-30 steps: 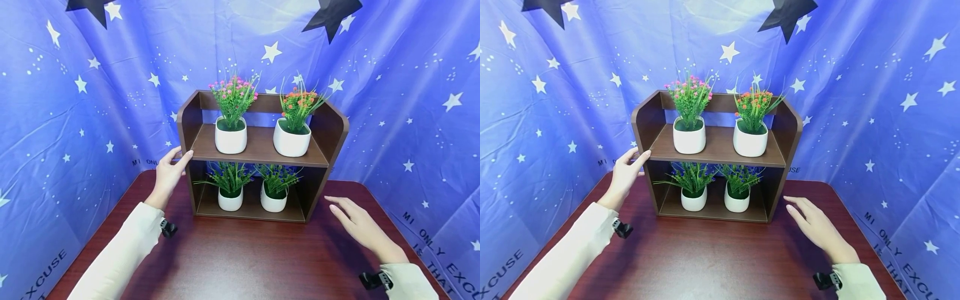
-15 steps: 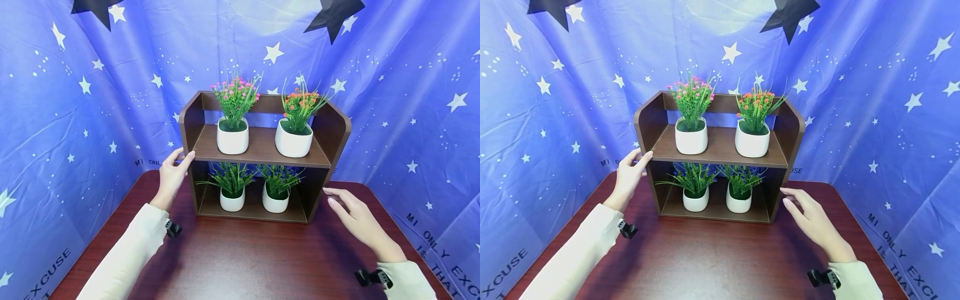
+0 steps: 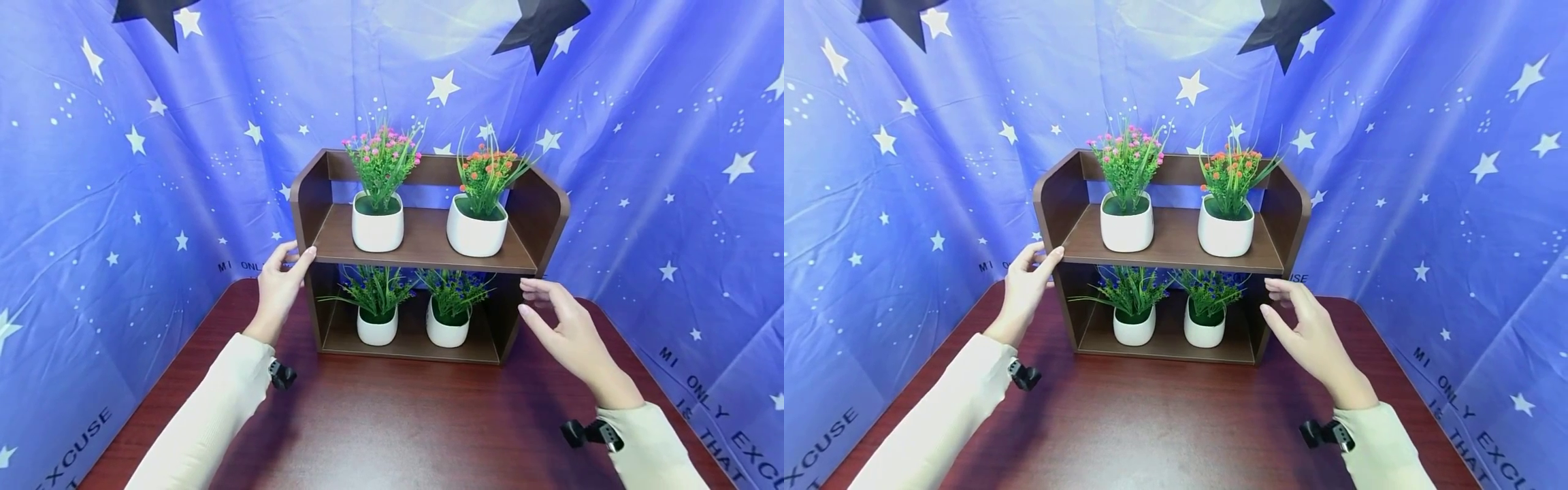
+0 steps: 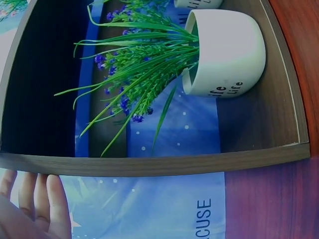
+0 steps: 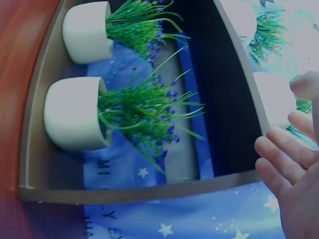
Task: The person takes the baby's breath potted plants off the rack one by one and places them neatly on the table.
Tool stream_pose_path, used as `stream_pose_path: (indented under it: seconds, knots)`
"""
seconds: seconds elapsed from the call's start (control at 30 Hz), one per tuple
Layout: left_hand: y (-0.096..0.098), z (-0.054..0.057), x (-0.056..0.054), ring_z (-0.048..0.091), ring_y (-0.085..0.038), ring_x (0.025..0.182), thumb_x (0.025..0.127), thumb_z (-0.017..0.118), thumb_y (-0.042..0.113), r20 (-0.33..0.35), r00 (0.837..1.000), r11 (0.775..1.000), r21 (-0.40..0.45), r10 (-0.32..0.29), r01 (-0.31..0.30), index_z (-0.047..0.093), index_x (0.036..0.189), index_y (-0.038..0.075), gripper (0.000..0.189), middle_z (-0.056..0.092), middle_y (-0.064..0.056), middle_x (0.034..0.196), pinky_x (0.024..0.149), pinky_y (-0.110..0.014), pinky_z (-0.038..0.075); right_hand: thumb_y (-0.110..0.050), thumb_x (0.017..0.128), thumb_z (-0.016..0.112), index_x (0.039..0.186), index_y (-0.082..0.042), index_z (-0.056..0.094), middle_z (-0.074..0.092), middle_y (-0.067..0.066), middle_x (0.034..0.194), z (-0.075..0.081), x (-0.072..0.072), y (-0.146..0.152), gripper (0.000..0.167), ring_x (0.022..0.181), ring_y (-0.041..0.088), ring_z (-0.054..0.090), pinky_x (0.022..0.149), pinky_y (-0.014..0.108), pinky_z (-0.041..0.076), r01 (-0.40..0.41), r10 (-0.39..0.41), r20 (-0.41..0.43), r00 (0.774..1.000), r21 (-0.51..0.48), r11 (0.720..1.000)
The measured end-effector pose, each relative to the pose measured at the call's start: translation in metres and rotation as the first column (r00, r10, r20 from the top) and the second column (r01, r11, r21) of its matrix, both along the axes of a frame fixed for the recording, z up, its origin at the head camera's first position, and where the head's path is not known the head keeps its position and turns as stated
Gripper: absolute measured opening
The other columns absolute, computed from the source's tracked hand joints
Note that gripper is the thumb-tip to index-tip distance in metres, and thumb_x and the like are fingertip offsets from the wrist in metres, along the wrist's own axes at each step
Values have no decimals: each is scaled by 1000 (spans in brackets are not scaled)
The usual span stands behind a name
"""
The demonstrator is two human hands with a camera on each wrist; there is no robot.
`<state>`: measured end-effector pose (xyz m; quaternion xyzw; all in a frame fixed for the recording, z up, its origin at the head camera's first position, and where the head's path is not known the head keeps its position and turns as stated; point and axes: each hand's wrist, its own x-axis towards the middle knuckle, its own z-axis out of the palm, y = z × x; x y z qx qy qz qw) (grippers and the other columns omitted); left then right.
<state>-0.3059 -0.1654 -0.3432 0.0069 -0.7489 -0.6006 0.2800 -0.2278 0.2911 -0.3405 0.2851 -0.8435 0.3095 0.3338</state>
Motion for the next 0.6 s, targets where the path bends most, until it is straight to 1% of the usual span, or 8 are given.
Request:
stream_pose_path:
  seconds: [0.07,0.13,0.27,0.37,0.47,0.6]
  knots:
    - [-1,-1,0,59,-13,73,86,77,50,1,1000,1000,4,-3,3,71,117,20,43,67,-5,99,61,-27,57,7,85,72,132,0,57,64,10,125,4,-2,-3,50,108,10,60,95,12,41,1,-1,-2,1000,-7,1000]
    - [-1,0,0,60,-13,75,86,77,50,1,1000,1000,8,-6,6,71,116,20,43,67,-5,99,62,-29,58,6,86,72,134,0,56,63,10,127,8,-3,-4,51,109,10,60,96,12,41,2,-2,6,1000,-9,1000]
    - [-1,0,-1,60,-14,75,85,77,50,6,1000,1000,13,-11,11,70,116,20,43,67,-4,99,66,-37,59,4,88,72,137,-2,53,60,9,131,14,-5,-7,53,111,10,58,95,12,41,7,-7,22,1000,-6,1000]
    - [0,0,-1,59,-14,74,86,77,49,16,1000,1000,22,-15,15,70,117,19,44,65,-4,99,67,-38,60,2,88,72,138,-2,52,57,9,133,17,-8,-10,54,113,15,57,94,12,42,14,-14,30,999,-10,1000]
    - [-1,1,0,58,-14,74,86,77,48,28,999,999,36,-25,24,69,118,18,44,64,-4,100,67,-36,59,0,88,73,140,-3,50,55,10,136,22,-10,-14,56,116,22,56,95,14,40,24,-23,32,999,-21,1000]
    - [-1,2,0,58,-13,75,86,78,45,35,999,998,56,-37,35,69,119,17,44,62,-3,100,64,-30,58,-2,87,75,142,-4,48,53,13,137,27,-14,-19,61,121,30,53,102,16,37,35,-34,26,999,-34,999]
